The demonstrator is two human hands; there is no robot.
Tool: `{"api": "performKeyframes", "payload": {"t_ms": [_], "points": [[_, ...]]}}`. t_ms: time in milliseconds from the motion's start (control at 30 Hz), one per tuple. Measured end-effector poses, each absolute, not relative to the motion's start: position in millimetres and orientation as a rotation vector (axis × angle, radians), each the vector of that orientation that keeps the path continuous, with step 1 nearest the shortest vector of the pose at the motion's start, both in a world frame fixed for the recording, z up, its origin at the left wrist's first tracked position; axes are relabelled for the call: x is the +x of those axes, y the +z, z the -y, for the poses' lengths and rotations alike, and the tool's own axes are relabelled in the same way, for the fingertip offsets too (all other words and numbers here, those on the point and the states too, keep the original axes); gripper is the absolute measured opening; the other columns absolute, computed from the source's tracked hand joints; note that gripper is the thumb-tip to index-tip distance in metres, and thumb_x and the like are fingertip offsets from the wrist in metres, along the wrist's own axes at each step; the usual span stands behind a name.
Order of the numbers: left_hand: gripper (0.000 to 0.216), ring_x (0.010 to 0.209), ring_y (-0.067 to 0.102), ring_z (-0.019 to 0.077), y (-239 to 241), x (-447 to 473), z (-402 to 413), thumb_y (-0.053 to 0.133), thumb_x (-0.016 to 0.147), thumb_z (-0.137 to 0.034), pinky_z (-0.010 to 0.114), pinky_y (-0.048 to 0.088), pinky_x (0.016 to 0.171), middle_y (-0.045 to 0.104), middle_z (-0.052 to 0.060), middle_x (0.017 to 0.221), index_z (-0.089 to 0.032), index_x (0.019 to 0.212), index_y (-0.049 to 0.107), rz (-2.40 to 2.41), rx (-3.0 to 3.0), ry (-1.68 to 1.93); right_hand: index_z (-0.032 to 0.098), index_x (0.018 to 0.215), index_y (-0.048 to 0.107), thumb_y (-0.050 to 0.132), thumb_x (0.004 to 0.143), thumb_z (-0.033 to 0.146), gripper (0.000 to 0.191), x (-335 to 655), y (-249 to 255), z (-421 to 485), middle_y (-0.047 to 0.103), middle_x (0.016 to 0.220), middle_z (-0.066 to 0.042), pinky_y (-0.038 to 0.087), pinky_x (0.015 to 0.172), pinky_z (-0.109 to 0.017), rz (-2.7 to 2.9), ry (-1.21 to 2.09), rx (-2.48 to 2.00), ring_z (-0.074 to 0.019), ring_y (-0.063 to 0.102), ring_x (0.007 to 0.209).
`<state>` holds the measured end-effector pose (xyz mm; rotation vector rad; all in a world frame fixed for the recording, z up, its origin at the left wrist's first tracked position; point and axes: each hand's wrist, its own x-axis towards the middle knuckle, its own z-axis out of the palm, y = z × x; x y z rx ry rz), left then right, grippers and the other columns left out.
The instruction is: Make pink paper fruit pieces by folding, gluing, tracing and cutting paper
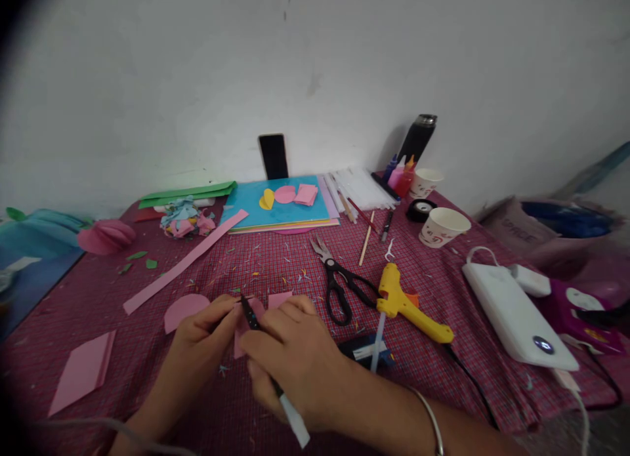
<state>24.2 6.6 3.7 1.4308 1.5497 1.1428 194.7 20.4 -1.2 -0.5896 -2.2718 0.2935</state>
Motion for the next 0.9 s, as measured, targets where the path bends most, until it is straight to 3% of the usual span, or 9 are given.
{"api": "performKeyframes", "payload": {"t_ms": [133,233,333,400,667,767,900], "points": [[0.021,0.053,0.038,0.0092,0,23,-6,0.060,0.079,-0.032,0.022,0.032,0.050,0.044,-0.005,0.057,-0.018,0.063,0.058,-1.538,1.227,1.154,0.018,0.103,0.058,0.046,0.079,0.011,0.028,201,2,-20,0.059,0.079,-0.003,0.037,0.072,-0.037,2.156,0.371,-0.624,-0.0177,0.052,0.073],[0.019,0.045,0.032,0.0069,-5,23,-6,0.065,0.076,-0.035,0.020,0.027,0.043,0.042,-0.008,0.052,-0.018,0.070,0.060,-1.463,0.942,1.174,0.019,0.103,0.056,0.046,0.079,0.012,0.027,204,6,-22,0.062,0.080,-0.002,0.043,0.067,-0.033,1.954,0.724,-0.703,-0.0164,0.057,0.072],[0.019,0.046,0.039,0.0061,-8,25,-7,0.072,0.070,-0.032,0.018,0.030,0.043,0.051,-0.007,0.055,-0.018,0.071,0.059,-1.370,0.714,1.220,0.020,0.092,0.056,0.047,0.082,0.014,0.015,205,9,-27,0.064,0.074,0.000,0.046,0.059,-0.026,1.645,1.161,-0.821,-0.0132,0.060,0.066],[0.020,0.048,0.045,0.0064,-8,27,-9,0.075,0.065,-0.028,0.018,0.034,0.045,0.057,-0.007,0.059,-0.018,0.073,0.060,-1.323,0.622,1.247,0.019,0.089,0.058,0.051,0.082,0.017,0.010,206,9,-32,0.064,0.071,0.000,0.047,0.059,-0.025,1.522,1.279,-0.857,-0.0127,0.061,0.064],[0.023,0.061,0.059,0.0088,-5,29,-11,0.083,0.055,-0.017,0.019,0.046,0.061,0.068,-0.002,0.067,-0.015,0.070,0.066,-1.126,0.493,1.284,0.019,0.088,0.066,0.057,0.080,0.014,0.013,212,8,-33,0.067,0.077,-0.002,0.046,0.067,-0.030,1.751,0.979,-0.805,-0.0154,0.061,0.074],[0.020,0.063,0.060,0.0096,-2,28,-8,0.083,0.057,-0.018,0.020,0.047,0.063,0.070,0.001,0.068,-0.014,0.071,0.070,-1.067,0.472,1.192,0.020,0.091,0.064,0.061,0.082,0.021,0.010,210,3,-38,0.066,0.073,0.000,0.046,0.064,-0.028,1.476,1.317,-0.778,-0.0142,0.061,0.069],[0.020,0.052,0.054,0.0073,1,28,-2,0.084,0.056,-0.022,0.018,0.041,0.051,0.066,0.000,0.062,-0.014,0.069,0.071,-1.027,0.392,1.040,0.020,0.086,0.061,0.065,0.081,0.036,0.017,206,-6,-50,0.058,0.053,0.005,0.043,0.059,-0.025,0.911,1.729,-0.708,-0.0106,0.054,0.053]]}}
